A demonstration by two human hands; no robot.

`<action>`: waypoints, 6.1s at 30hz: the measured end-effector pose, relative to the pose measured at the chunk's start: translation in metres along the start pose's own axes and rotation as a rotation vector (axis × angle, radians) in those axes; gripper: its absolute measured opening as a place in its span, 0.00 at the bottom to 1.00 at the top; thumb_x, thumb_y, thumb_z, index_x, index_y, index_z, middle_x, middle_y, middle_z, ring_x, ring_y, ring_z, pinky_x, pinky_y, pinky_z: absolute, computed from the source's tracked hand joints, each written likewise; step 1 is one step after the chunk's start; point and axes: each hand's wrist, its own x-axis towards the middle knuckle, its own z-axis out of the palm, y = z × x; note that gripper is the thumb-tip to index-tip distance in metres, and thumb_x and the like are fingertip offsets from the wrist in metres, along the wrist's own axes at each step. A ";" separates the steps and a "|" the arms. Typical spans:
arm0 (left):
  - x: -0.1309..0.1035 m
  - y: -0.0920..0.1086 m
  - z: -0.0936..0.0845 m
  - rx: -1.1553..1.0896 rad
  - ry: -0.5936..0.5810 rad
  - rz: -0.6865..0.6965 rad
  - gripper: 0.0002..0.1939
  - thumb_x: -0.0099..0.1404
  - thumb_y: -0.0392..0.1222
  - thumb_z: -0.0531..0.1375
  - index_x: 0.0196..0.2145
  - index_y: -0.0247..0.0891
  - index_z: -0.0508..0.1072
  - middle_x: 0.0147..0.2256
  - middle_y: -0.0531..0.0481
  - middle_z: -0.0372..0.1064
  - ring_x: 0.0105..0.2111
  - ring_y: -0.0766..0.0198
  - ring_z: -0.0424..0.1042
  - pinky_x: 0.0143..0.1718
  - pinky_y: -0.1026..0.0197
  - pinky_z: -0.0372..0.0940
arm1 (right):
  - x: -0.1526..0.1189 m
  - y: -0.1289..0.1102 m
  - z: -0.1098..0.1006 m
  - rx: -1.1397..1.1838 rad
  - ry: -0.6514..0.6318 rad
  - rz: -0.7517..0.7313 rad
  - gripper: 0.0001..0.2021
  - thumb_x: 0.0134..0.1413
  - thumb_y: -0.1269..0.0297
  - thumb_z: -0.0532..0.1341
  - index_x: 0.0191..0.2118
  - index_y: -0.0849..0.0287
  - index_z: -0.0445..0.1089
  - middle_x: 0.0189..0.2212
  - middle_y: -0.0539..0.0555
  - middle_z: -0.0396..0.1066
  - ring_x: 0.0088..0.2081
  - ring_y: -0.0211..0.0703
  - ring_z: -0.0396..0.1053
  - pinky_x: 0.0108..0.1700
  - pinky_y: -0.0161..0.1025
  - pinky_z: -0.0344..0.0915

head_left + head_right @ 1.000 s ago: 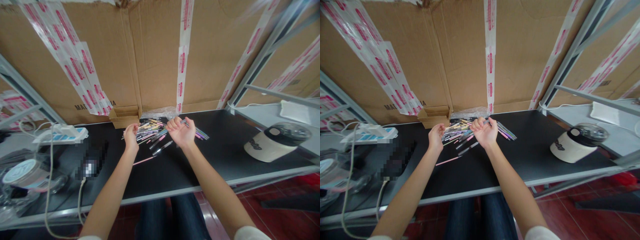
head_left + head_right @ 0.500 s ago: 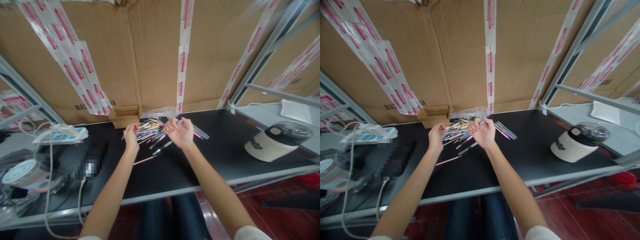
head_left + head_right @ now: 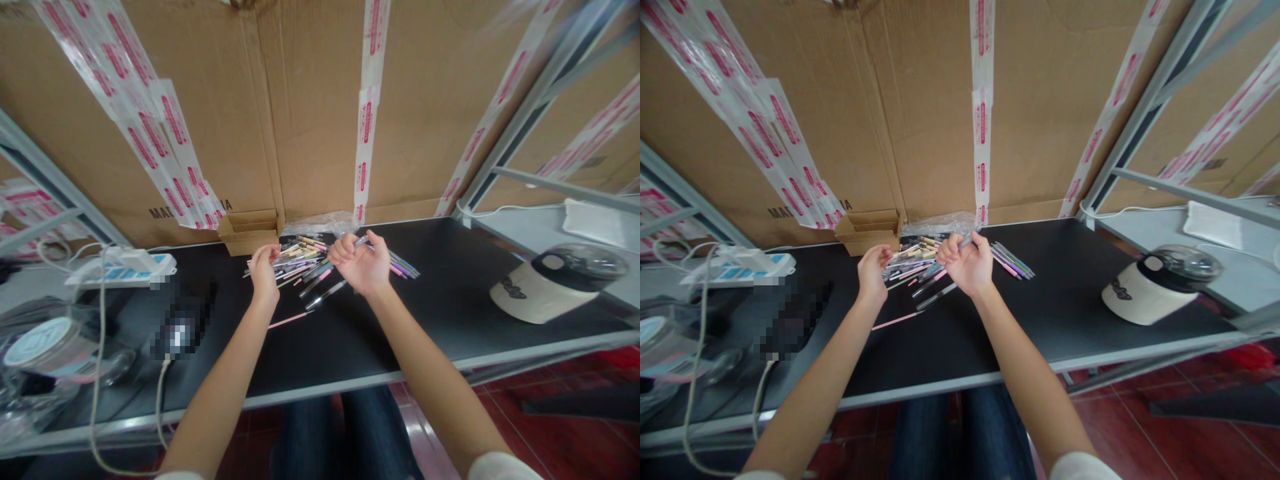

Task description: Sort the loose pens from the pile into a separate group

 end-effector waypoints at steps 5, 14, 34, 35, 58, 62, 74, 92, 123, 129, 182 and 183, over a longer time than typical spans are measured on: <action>0.001 -0.001 -0.001 -0.002 -0.013 0.002 0.06 0.49 0.39 0.57 0.22 0.35 0.72 0.22 0.52 0.68 0.25 0.69 0.67 0.31 0.66 0.61 | 0.000 0.000 0.000 -0.017 0.000 0.001 0.21 0.55 0.50 0.47 0.17 0.56 0.52 0.15 0.47 0.47 0.20 0.37 0.48 0.26 0.38 0.55; -0.001 0.000 0.000 -0.008 -0.017 -0.009 0.06 0.49 0.39 0.57 0.22 0.34 0.72 0.22 0.53 0.67 0.25 0.70 0.66 0.32 0.66 0.60 | 0.002 0.000 0.000 -0.205 0.035 -0.033 0.10 0.47 0.56 0.58 0.29 0.58 0.65 0.20 0.48 0.55 0.23 0.37 0.54 0.28 0.36 0.56; 0.000 -0.006 -0.002 0.030 -0.069 -0.027 0.07 0.48 0.42 0.58 0.22 0.35 0.72 0.23 0.52 0.67 0.25 0.69 0.66 0.30 0.66 0.58 | -0.007 -0.034 -0.108 -1.954 0.668 0.020 0.18 0.42 0.75 0.58 0.41 0.60 0.75 0.33 0.60 0.77 0.37 0.50 0.73 0.38 0.39 0.65; -0.001 -0.006 -0.002 0.034 -0.071 -0.024 0.07 0.48 0.42 0.58 0.22 0.35 0.72 0.23 0.52 0.67 0.25 0.69 0.66 0.30 0.66 0.58 | -0.006 -0.031 -0.110 -1.961 0.684 0.021 0.18 0.41 0.76 0.57 0.40 0.60 0.76 0.33 0.60 0.77 0.36 0.50 0.73 0.38 0.38 0.65; 0.001 -0.006 -0.002 0.008 -0.057 -0.068 0.08 0.47 0.41 0.59 0.23 0.33 0.72 0.22 0.52 0.67 0.23 0.71 0.65 0.27 0.67 0.57 | -0.003 -0.006 -0.048 -1.653 -0.429 0.155 0.13 0.33 0.73 0.70 0.30 0.53 0.77 0.38 0.53 0.68 0.46 0.48 0.60 0.51 0.48 0.53; 0.002 -0.003 -0.002 0.010 -0.061 -0.078 0.09 0.46 0.42 0.59 0.23 0.33 0.72 0.22 0.53 0.67 0.23 0.71 0.65 0.26 0.68 0.56 | -0.003 -0.001 -0.043 -1.755 -0.439 0.250 0.11 0.35 0.74 0.69 0.31 0.56 0.76 0.41 0.54 0.69 0.48 0.48 0.59 0.53 0.47 0.52; 0.012 0.007 -0.011 0.142 -0.225 -0.164 0.09 0.48 0.43 0.61 0.24 0.33 0.74 0.22 0.51 0.69 0.23 0.69 0.67 0.27 0.67 0.58 | 0.001 -0.003 -0.043 -1.537 -0.305 0.035 0.04 0.49 0.72 0.61 0.32 0.61 0.72 0.33 0.54 0.70 0.38 0.42 0.65 0.44 0.40 0.60; 0.001 0.016 -0.008 0.174 -0.721 -0.093 0.14 0.50 0.47 0.66 0.32 0.35 0.77 0.34 0.47 0.75 0.37 0.60 0.71 0.46 0.59 0.62 | 0.000 0.066 -0.019 -1.134 0.006 -0.105 0.10 0.54 0.60 0.57 0.36 0.60 0.72 0.32 0.52 0.73 0.31 0.39 0.68 0.34 0.36 0.64; -0.018 0.023 0.008 0.217 -0.684 -0.081 0.14 0.48 0.48 0.67 0.31 0.36 0.77 0.35 0.47 0.76 0.40 0.57 0.73 0.45 0.57 0.63 | 0.004 0.022 -0.055 -1.675 0.091 -0.115 0.11 0.48 0.75 0.53 0.32 0.60 0.72 0.32 0.55 0.72 0.36 0.43 0.67 0.43 0.41 0.61; -0.013 0.016 0.004 0.245 -0.626 -0.071 0.15 0.47 0.48 0.67 0.30 0.36 0.76 0.34 0.47 0.76 0.37 0.57 0.73 0.44 0.56 0.64 | 0.007 0.027 -0.042 -1.915 -0.251 -0.053 0.18 0.45 0.81 0.53 0.38 0.58 0.73 0.41 0.56 0.72 0.46 0.47 0.64 0.47 0.42 0.57; -0.012 0.008 0.002 0.397 -0.620 0.021 0.13 0.52 0.46 0.63 0.32 0.34 0.76 0.33 0.47 0.74 0.35 0.59 0.71 0.38 0.59 0.64 | 0.010 0.040 -0.018 -2.261 -0.511 0.040 0.14 0.50 0.77 0.53 0.41 0.66 0.71 0.39 0.64 0.72 0.43 0.49 0.68 0.44 0.39 0.63; -0.012 0.007 0.002 0.396 -0.621 0.024 0.13 0.52 0.46 0.63 0.32 0.34 0.76 0.32 0.47 0.74 0.35 0.59 0.71 0.38 0.59 0.64 | 0.010 0.041 -0.019 -2.250 -0.512 0.035 0.14 0.50 0.77 0.53 0.40 0.66 0.72 0.39 0.64 0.72 0.43 0.49 0.68 0.44 0.39 0.63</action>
